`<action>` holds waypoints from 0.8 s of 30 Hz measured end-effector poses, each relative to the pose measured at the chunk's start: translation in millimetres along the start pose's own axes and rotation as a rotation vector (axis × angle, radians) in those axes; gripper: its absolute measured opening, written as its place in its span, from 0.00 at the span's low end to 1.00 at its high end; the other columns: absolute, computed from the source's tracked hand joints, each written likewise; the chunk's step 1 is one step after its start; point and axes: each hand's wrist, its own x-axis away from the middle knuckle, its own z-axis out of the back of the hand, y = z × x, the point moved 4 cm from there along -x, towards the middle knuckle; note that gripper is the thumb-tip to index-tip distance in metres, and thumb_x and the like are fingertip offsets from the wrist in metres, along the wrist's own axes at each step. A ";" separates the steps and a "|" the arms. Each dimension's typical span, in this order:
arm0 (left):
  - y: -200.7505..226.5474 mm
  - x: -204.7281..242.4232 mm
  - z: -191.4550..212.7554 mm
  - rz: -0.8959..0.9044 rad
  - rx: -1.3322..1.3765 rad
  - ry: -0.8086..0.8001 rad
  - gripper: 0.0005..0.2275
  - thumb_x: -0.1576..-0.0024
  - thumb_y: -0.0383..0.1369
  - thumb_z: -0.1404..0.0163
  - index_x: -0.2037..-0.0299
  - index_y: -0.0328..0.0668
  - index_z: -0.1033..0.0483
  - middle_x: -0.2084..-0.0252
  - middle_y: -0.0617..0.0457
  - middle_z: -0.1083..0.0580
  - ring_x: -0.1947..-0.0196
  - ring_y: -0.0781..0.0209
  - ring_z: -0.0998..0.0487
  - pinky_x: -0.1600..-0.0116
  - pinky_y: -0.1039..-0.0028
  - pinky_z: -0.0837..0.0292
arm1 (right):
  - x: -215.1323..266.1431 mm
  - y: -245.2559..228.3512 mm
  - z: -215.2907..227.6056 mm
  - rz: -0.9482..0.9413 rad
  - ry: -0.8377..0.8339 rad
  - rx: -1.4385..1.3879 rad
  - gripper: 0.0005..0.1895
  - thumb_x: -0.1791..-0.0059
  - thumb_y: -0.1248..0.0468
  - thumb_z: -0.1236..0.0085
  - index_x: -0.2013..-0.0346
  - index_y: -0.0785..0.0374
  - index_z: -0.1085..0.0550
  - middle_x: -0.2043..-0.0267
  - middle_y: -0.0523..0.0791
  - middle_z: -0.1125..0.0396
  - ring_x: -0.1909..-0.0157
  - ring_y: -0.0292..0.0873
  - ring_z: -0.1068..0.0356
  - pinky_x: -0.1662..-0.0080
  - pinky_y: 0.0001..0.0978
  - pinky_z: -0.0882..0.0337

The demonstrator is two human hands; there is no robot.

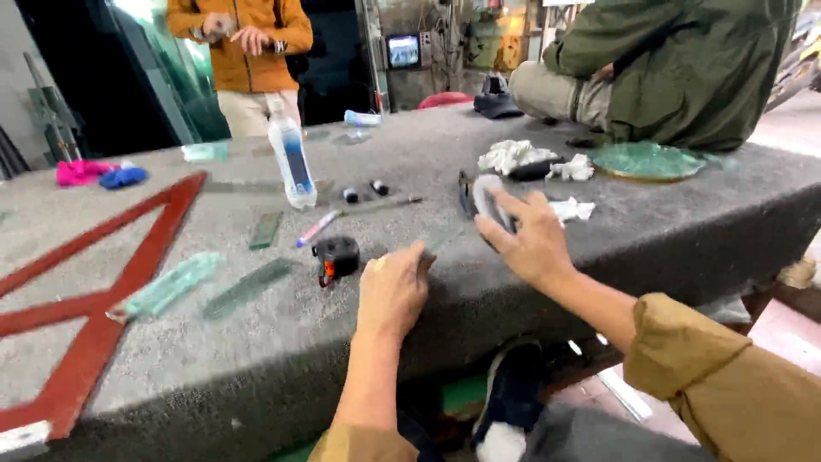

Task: Manually grinding and smoothing the edges of small glass pieces using a handheld abrasive stone on a workshop table.

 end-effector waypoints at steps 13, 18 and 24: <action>-4.3 -7.8 -9.0 -0.173 -0.085 0.034 0.03 0.32 0.36 0.44 0.54 0.51 0.21 0.57 0.50 0.26 0.55 0.46 0.24 0.49 0.52 0.36 | 9.9 -43.7 11.7 -0.271 -0.210 -0.100 0.42 0.51 0.38 0.44 0.22 0.37 0.27 0.56 0.42 0.35 0.54 0.43 0.31 0.46 0.34 0.35; -5.0 -14.7 -9.5 -0.132 -0.095 -0.039 0.02 0.33 0.34 0.44 0.54 0.49 0.22 0.58 0.49 0.24 0.56 0.43 0.23 0.50 0.51 0.35 | 10.5 -35.3 0.1 -0.302 -0.232 -0.068 0.40 0.51 0.37 0.43 0.23 0.33 0.26 0.57 0.41 0.35 0.54 0.43 0.30 0.45 0.34 0.34; -6.8 -19.1 -16.5 -0.131 -0.084 -0.011 0.04 0.42 0.28 0.47 0.61 0.48 0.21 0.61 0.47 0.25 0.57 0.37 0.24 0.53 0.47 0.34 | 1.4 -26.6 8.2 -0.365 -0.204 -0.049 0.38 0.49 0.39 0.45 0.23 0.36 0.26 0.58 0.46 0.34 0.54 0.49 0.29 0.45 0.37 0.34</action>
